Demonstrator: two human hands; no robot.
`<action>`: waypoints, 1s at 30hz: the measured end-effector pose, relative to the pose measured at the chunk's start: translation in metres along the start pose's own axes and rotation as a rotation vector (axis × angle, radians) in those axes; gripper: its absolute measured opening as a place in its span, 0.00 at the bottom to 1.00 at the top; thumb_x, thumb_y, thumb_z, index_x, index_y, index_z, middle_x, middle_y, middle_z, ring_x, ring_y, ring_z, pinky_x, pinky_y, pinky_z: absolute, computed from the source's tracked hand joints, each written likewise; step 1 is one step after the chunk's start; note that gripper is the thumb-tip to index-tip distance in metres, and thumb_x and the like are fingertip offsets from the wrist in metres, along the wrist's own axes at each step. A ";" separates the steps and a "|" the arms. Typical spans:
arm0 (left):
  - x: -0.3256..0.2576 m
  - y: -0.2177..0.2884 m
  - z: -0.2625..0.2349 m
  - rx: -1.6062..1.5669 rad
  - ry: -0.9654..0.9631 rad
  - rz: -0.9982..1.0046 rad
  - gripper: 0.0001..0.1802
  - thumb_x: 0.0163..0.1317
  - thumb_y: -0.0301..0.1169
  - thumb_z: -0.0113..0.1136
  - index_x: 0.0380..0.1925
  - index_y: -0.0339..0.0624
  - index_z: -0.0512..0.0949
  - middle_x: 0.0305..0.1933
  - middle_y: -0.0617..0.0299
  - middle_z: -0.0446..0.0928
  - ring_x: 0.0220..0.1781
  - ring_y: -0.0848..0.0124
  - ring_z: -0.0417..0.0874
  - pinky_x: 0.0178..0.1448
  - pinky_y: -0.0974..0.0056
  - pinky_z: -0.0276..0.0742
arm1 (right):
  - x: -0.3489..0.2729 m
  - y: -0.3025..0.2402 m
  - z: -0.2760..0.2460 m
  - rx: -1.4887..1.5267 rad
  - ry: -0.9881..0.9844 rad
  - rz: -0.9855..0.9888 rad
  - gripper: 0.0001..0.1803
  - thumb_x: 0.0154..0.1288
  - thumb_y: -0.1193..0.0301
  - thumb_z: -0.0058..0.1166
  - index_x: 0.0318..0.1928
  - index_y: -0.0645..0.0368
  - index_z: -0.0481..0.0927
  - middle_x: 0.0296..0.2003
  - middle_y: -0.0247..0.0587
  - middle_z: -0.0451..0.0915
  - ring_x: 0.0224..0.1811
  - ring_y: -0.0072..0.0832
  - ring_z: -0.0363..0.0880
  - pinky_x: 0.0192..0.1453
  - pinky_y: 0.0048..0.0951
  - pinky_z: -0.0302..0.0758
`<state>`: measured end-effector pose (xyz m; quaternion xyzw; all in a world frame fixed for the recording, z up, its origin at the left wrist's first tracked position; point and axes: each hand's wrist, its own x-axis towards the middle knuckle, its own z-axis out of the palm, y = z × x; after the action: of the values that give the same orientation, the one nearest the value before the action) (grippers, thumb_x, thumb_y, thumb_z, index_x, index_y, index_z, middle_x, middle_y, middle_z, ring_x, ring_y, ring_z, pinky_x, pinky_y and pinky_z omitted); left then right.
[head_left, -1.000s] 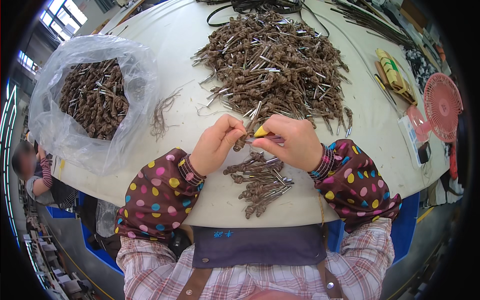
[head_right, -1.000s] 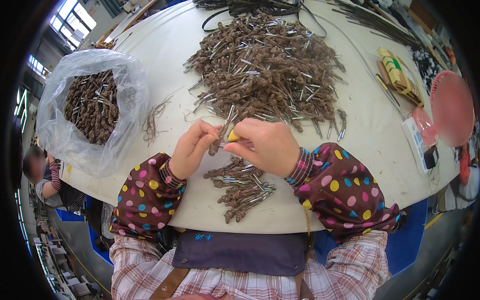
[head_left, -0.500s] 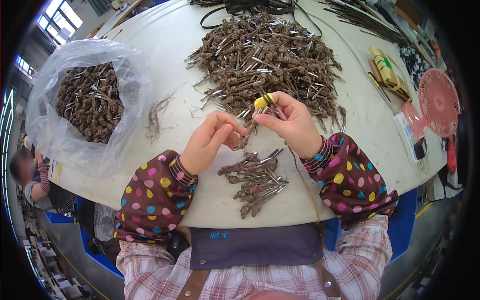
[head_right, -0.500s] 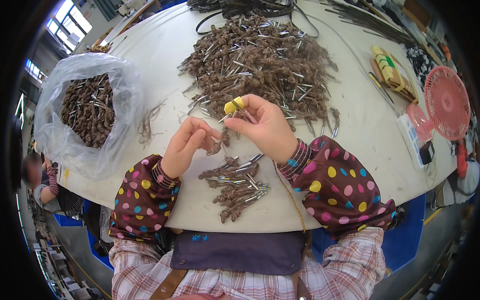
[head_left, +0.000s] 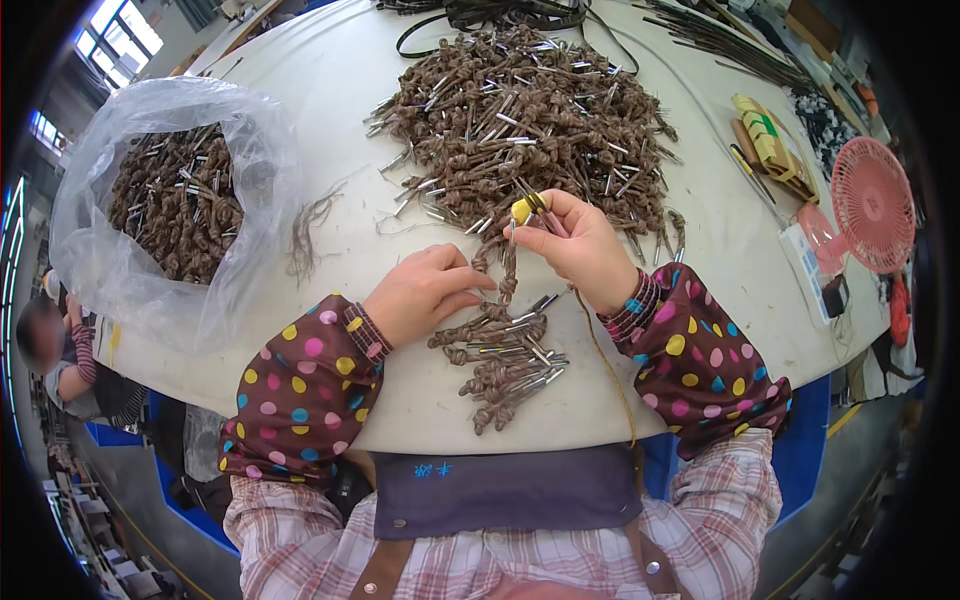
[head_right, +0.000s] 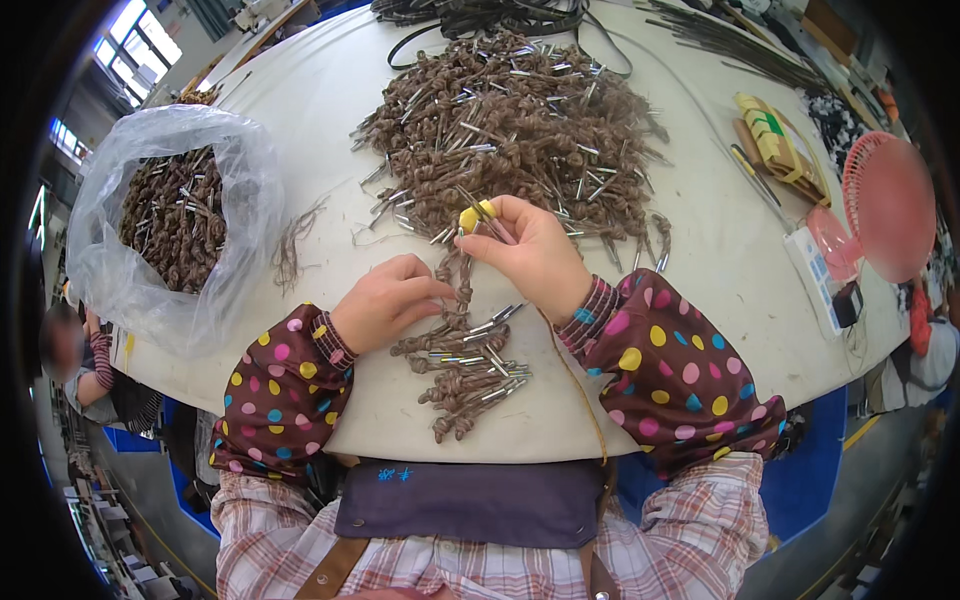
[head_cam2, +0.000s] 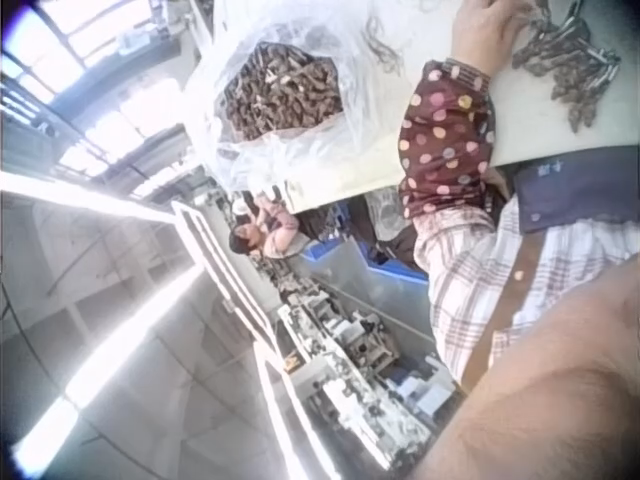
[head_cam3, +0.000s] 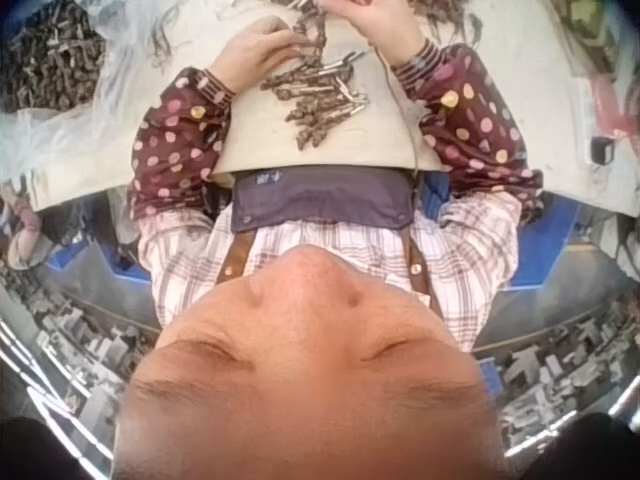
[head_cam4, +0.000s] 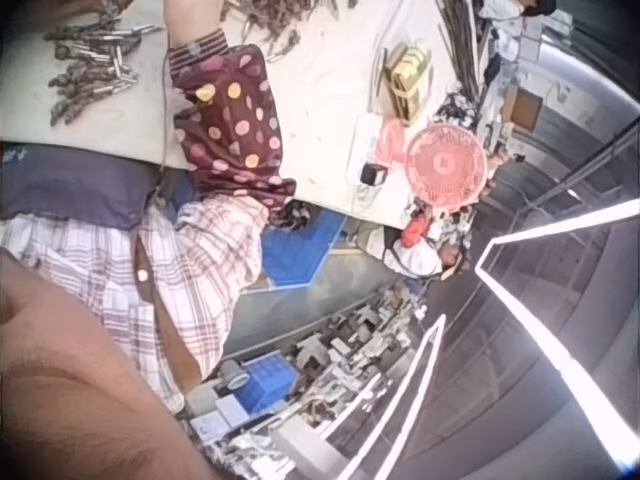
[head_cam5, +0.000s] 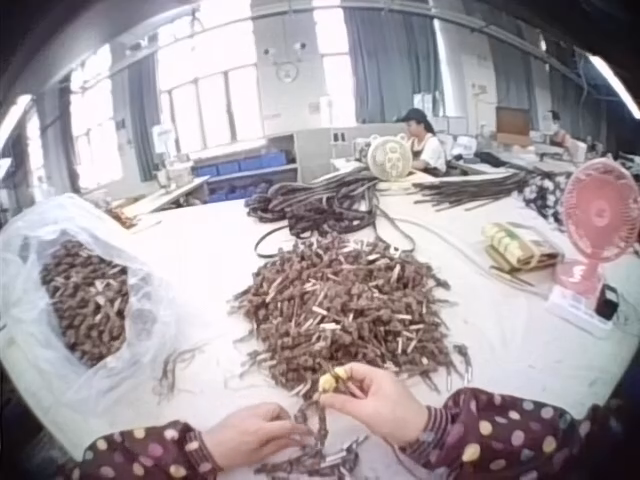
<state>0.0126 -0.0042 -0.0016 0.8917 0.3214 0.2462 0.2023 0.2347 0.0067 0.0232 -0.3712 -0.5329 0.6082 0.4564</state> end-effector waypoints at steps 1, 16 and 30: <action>0.001 -0.004 0.001 0.033 -0.017 0.021 0.10 0.54 0.26 0.62 0.37 0.42 0.78 0.31 0.59 0.71 0.35 0.63 0.74 0.41 0.64 0.72 | -0.001 0.000 -0.001 -0.019 -0.021 0.085 0.09 0.61 0.72 0.59 0.41 0.58 0.76 0.30 0.26 0.77 0.31 0.09 0.70 0.32 0.13 0.65; -0.003 -0.009 -0.042 0.328 0.204 -0.328 0.10 0.56 0.37 0.62 0.32 0.44 0.76 0.31 0.60 0.74 0.38 0.59 0.77 0.41 0.59 0.72 | -0.007 0.020 -0.001 -0.396 -0.189 0.021 0.13 0.56 0.70 0.60 0.40 0.64 0.77 0.31 0.35 0.78 0.33 0.17 0.74 0.39 0.22 0.73; 0.019 0.013 -0.014 0.269 0.137 -0.256 0.09 0.56 0.32 0.62 0.25 0.38 0.78 0.23 0.55 0.74 0.25 0.63 0.76 0.33 0.61 0.71 | -0.006 -0.008 -0.008 -0.818 -0.039 -0.557 0.18 0.56 0.73 0.63 0.47 0.62 0.77 0.36 0.35 0.79 0.32 0.13 0.75 0.34 0.18 0.75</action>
<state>0.0235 0.0019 0.0223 0.8438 0.4749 0.2334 0.0887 0.2455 0.0031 0.0301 -0.3520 -0.8153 0.2109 0.4087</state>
